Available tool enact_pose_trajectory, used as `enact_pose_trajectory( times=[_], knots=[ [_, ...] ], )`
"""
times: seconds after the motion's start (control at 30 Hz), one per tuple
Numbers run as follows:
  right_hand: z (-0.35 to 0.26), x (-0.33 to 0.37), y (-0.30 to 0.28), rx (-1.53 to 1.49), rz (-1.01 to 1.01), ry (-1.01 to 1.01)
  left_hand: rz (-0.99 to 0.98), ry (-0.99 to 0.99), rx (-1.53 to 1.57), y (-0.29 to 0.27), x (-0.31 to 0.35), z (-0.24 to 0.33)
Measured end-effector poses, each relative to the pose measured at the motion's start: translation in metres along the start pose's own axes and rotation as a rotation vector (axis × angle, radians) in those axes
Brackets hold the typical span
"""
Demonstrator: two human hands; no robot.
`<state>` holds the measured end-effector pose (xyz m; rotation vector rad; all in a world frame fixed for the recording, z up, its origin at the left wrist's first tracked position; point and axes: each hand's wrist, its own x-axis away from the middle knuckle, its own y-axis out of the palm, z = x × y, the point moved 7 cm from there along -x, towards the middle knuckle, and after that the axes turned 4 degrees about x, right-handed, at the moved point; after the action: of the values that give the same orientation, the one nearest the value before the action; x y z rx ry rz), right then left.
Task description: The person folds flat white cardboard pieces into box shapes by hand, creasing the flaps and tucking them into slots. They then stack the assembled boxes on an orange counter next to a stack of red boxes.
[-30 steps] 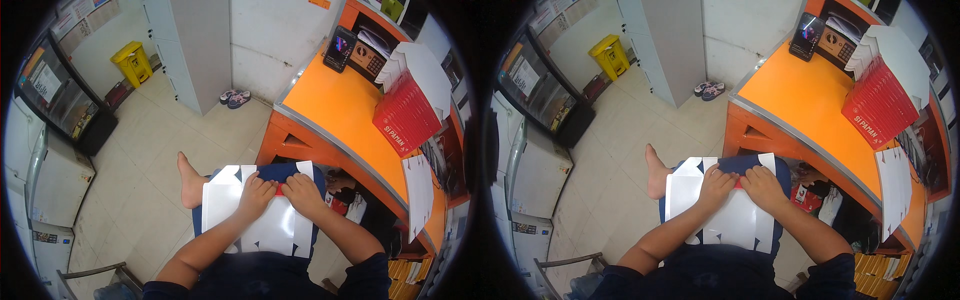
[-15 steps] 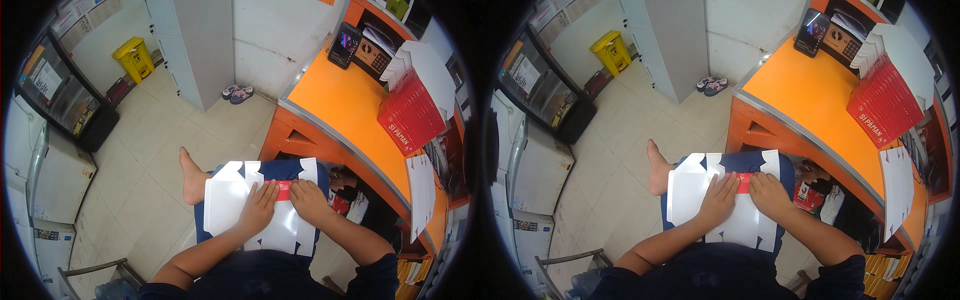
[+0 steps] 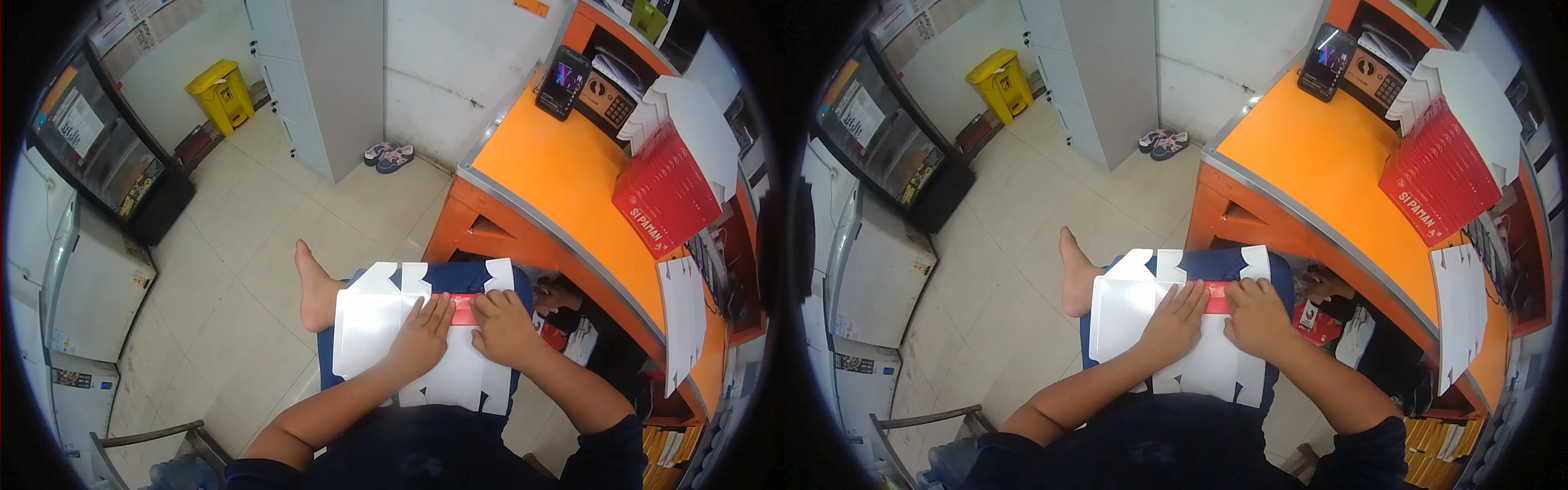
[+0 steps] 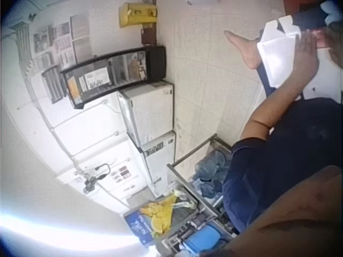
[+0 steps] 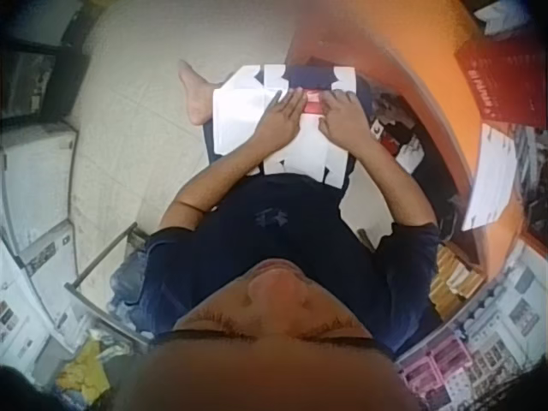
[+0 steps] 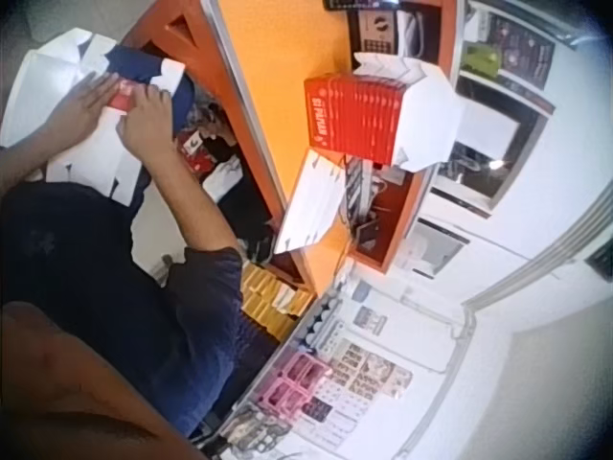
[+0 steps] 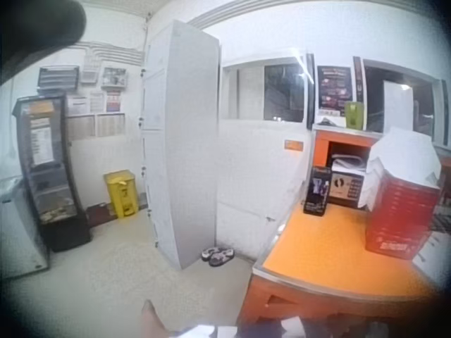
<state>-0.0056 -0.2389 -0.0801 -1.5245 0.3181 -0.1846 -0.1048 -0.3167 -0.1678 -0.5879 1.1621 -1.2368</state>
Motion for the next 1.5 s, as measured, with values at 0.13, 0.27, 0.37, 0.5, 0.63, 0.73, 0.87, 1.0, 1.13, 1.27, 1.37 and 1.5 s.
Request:
enact_pose_trajectory(
  times=[0.13,0.27,0.37,0.5,0.63,0.73,0.87,1.0,1.13,1.27,1.37,1.5],
  knots=[
    [0.036,0.009,-0.019,-0.200,0.178,0.119,0.003,-0.026,-0.036,-0.002,0.005,0.006],
    [0.069,0.015,-0.040,-0.235,0.384,0.447,0.018,-0.030,-0.054,-0.011,0.004,0.006],
    [0.059,0.018,-0.037,-0.418,0.408,0.545,0.021,-0.022,-0.051,-0.018,0.002,0.006],
    [0.073,0.032,0.007,-0.786,0.336,0.825,-0.022,-0.060,0.075,-0.040,-0.021,-0.001],
    [0.079,0.029,0.030,-1.114,0.339,0.803,-0.085,-0.122,0.155,-0.051,-0.060,-0.033],
    [0.069,0.019,0.016,-1.244,0.328,0.762,-0.240,-0.179,0.425,-0.075,-0.081,-0.054],
    [0.065,0.012,0.008,-1.298,0.346,0.744,-0.272,-0.225,0.606,-0.090,-0.091,-0.063],
    [0.056,0.004,-0.003,-1.257,0.372,0.654,-0.202,0.041,0.450,-0.088,-0.091,-0.055],
    [0.043,0.006,-0.016,-1.171,0.431,0.563,-0.155,0.011,0.495,-0.093,-0.082,-0.037],
    [0.027,0.014,-0.042,-1.105,0.462,0.485,-0.094,-0.038,0.487,-0.123,-0.069,-0.018],
    [0.019,0.019,-0.058,-1.129,0.474,0.427,-0.027,0.023,0.382,-0.140,-0.061,-0.003],
    [0.019,0.025,-0.077,-1.119,0.308,0.508,0.063,0.118,0.260,-0.141,-0.058,0.012]
  ],
)
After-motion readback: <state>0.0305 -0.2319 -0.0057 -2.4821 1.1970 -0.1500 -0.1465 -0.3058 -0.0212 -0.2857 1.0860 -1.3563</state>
